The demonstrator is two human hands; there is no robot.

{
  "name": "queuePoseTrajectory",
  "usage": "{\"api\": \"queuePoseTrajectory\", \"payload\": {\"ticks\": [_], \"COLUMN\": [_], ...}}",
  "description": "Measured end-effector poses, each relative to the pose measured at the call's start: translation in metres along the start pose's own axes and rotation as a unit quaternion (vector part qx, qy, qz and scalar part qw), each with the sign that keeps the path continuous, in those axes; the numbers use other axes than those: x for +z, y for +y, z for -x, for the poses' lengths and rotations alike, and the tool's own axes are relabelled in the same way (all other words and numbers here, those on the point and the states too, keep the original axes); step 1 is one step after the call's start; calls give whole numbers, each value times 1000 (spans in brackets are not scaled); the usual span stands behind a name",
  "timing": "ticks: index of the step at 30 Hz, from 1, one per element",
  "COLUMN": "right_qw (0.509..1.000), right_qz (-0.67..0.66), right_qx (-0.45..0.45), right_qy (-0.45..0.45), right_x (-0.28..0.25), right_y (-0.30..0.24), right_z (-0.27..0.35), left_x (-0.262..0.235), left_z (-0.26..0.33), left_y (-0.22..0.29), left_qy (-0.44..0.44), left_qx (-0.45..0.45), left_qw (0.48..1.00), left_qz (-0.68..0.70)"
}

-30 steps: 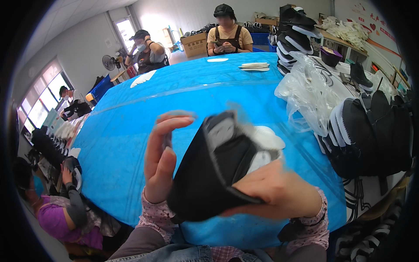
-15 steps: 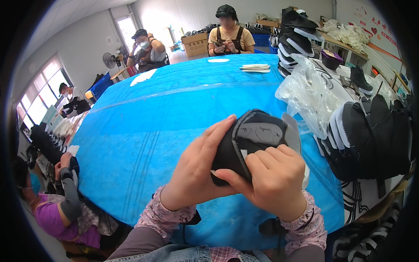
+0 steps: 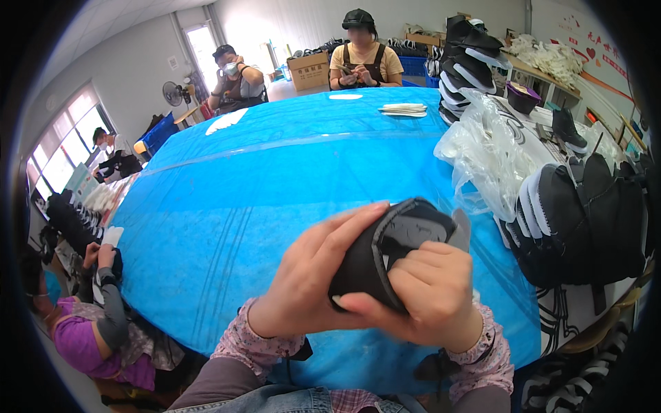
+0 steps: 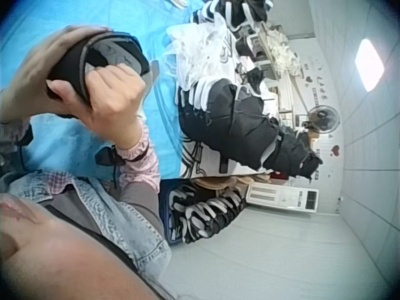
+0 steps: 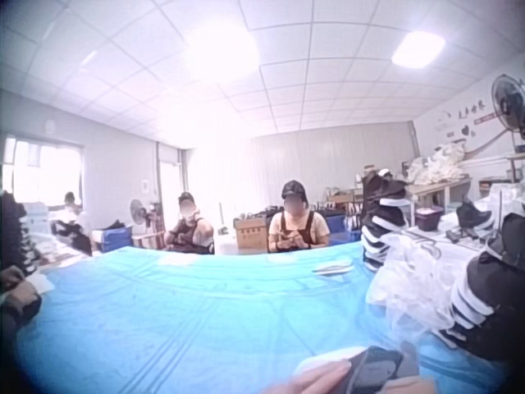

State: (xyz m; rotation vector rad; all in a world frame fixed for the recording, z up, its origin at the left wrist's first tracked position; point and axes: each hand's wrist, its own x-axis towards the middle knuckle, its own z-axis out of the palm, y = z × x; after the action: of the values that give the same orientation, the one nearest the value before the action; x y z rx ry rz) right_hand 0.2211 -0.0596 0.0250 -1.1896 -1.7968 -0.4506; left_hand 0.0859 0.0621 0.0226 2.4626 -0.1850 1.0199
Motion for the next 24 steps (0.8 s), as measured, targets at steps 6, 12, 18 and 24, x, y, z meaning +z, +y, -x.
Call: {"api": "queuePoseTrajectory", "payload": {"ticks": [6, 12, 18, 24], "right_qw": [984, 993, 1000, 948], "right_qz": [152, 99, 16, -318], "right_qx": [-62, -37, 21, 3], "right_qy": [-67, -47, 3, -36], "right_x": [-12, -6, 13, 21], "right_y": [0, 12, 7, 3], "right_z": [-5, 4, 4, 14], "left_x": [-26, -17, -7, 10], "left_z": [0, 11, 8, 17], "left_y": [-22, -23, -12, 5], "left_qy": [-85, 12, 87, 21], "left_qx": [34, -7, 87, 65], "left_qw": [981, 998, 992, 961], "left_qz": [171, 58, -25, 268]}}
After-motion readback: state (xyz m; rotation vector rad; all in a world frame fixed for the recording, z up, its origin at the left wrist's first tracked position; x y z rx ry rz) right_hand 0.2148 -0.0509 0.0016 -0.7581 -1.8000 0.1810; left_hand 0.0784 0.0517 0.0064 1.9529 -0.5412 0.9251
